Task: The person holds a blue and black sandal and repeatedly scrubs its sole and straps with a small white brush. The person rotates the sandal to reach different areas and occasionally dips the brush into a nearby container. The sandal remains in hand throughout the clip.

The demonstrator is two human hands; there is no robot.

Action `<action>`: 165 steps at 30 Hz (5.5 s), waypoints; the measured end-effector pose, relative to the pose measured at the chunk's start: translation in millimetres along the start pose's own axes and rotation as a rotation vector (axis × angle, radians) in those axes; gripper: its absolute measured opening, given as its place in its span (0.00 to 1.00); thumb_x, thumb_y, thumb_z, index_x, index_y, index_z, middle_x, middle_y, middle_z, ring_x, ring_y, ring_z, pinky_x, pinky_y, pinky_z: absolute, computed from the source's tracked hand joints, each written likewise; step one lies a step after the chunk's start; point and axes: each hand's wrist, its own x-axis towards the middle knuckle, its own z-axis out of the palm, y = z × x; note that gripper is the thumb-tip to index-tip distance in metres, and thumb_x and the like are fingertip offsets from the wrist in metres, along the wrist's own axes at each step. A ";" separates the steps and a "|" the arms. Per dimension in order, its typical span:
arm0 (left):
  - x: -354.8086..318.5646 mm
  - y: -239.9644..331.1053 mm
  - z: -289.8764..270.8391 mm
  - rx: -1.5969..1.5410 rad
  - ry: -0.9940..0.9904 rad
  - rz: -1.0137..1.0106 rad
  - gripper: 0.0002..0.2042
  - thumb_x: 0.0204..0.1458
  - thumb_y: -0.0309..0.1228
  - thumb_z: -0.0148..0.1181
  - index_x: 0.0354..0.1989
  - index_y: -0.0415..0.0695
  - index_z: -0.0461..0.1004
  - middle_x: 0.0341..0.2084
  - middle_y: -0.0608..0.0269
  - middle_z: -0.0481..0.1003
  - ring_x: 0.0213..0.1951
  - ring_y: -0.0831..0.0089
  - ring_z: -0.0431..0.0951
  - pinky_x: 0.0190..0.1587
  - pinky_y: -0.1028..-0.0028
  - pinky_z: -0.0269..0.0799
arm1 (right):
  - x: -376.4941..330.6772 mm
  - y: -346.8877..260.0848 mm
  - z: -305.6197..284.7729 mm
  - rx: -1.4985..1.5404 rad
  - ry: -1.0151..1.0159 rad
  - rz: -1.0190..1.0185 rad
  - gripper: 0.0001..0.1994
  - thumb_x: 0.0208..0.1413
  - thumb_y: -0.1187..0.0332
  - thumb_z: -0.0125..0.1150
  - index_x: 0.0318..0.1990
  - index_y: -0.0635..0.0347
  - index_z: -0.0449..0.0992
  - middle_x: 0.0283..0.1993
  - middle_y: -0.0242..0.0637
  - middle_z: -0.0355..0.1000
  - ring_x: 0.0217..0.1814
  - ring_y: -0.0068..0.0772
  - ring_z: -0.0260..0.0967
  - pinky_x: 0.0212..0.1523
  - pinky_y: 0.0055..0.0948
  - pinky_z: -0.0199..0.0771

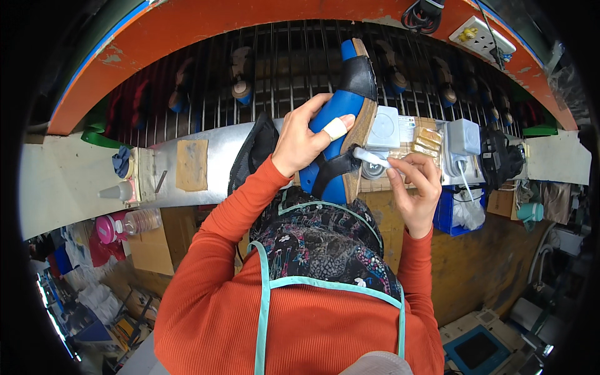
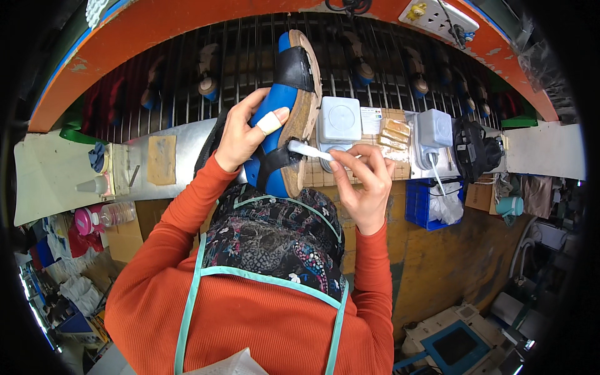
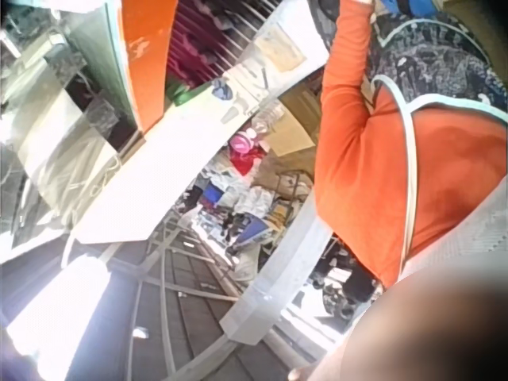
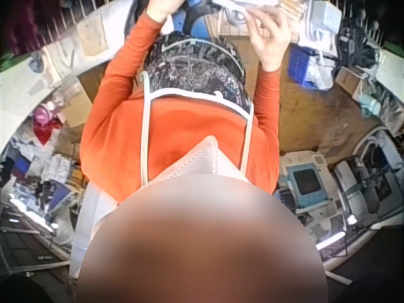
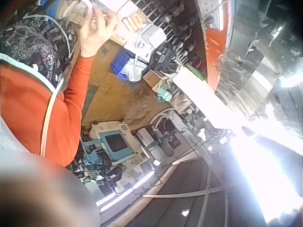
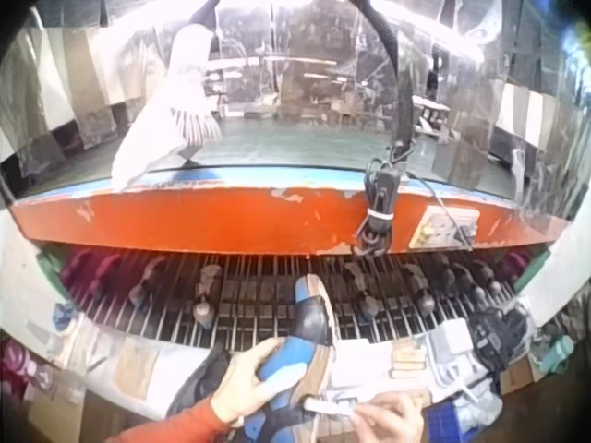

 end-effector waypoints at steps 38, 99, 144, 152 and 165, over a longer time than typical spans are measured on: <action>-8.8 -13.8 -5.9 -0.161 0.075 -0.127 0.25 0.51 0.42 0.64 0.48 0.32 0.73 0.33 0.57 0.78 0.33 0.77 0.76 0.37 0.76 0.73 | -23.6 -8.1 2.8 0.219 -0.052 0.245 0.08 0.47 0.73 0.69 0.37 0.56 0.84 0.35 0.28 0.71 0.25 0.18 0.63 0.35 0.23 0.57; -71.6 -105.4 28.7 -1.886 -1.401 -0.975 0.34 0.53 0.56 0.57 0.58 0.40 0.64 0.34 0.55 0.69 0.31 0.71 0.67 0.31 0.74 0.61 | 61.5 14.2 25.9 0.454 -0.455 -0.365 0.09 0.44 0.67 0.72 0.35 0.52 0.85 0.35 0.29 0.73 0.35 0.26 0.66 0.39 0.28 0.59; 11.0 -114.0 -8.5 -1.182 -0.358 -0.539 0.30 0.56 0.51 0.54 0.57 0.36 0.68 0.49 0.50 0.75 0.48 0.63 0.78 0.53 0.64 0.74 | 33.9 7.9 45.0 -0.185 0.269 0.082 0.12 0.47 0.69 0.68 0.42 0.51 0.83 0.37 0.29 0.70 0.30 0.23 0.64 0.39 0.28 0.53; 67.6 -234.5 -10.5 -1.280 -0.070 -0.704 0.31 0.52 0.66 0.45 0.41 0.48 0.72 0.32 0.58 0.74 0.32 0.61 0.76 0.27 0.63 0.73 | 72.9 110.5 82.9 0.744 0.111 0.658 0.10 0.59 0.65 0.61 0.39 0.62 0.80 0.29 0.22 0.67 0.28 0.11 0.59 0.28 0.14 0.57; 139.6 -300.5 -8.1 -1.795 0.517 -0.810 0.25 0.51 0.53 0.47 0.47 0.47 0.72 0.42 0.58 0.77 0.41 0.61 0.77 0.41 0.59 0.63 | 145.8 364.1 259.0 -0.514 -0.157 0.466 0.20 0.56 0.56 0.53 0.45 0.67 0.71 0.45 0.60 0.70 0.49 0.63 0.67 0.49 0.55 0.69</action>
